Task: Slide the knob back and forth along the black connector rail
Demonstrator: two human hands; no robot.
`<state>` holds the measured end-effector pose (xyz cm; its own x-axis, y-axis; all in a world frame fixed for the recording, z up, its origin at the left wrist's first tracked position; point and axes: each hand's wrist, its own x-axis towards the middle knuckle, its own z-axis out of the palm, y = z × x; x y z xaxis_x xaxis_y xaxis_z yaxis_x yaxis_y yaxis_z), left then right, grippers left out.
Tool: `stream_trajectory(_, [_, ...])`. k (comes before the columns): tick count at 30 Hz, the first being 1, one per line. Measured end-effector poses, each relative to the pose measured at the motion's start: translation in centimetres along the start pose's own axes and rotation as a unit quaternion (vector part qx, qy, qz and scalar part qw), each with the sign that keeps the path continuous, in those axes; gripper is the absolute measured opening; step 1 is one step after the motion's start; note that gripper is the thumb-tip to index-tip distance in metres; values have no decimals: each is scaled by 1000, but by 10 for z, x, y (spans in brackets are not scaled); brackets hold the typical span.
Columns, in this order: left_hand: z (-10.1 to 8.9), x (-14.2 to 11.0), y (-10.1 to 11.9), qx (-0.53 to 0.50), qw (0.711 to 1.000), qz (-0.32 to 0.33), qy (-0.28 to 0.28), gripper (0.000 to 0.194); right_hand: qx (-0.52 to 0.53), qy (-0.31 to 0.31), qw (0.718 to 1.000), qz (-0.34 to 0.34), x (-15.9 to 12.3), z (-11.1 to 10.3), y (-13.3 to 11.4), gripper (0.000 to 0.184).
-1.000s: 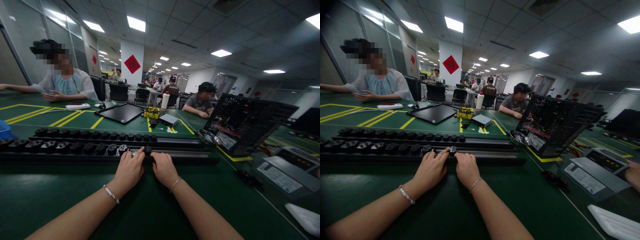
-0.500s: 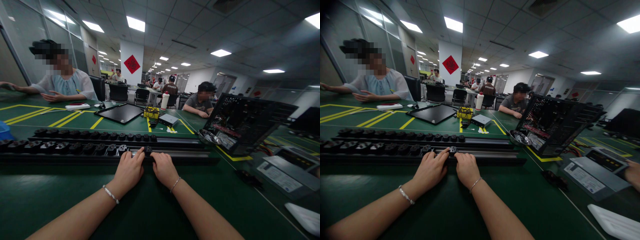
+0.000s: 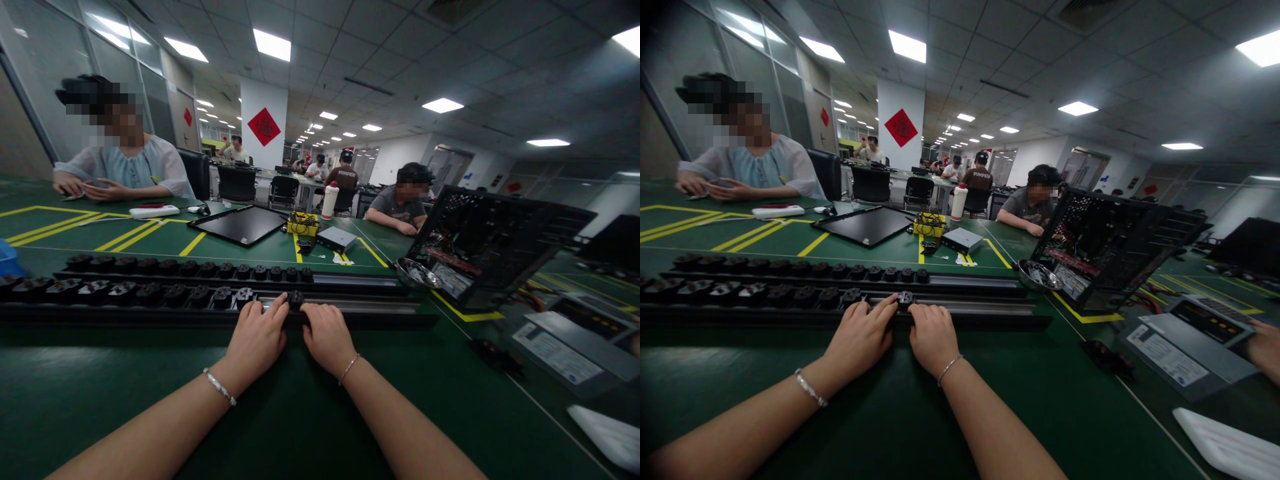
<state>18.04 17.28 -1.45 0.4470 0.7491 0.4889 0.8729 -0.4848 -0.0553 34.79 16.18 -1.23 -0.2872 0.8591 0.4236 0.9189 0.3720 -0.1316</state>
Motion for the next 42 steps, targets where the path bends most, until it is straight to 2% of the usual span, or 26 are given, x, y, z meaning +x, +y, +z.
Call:
stream_trajectory(21, [4,0,-1,7,1000,-6,-3,43,15,29,999,-20,-4,2,3,35])
stream_trajectory(42, [1,0,1,6,1000,-6,3,45,6,18,1000,-5,-2,5,3,31])
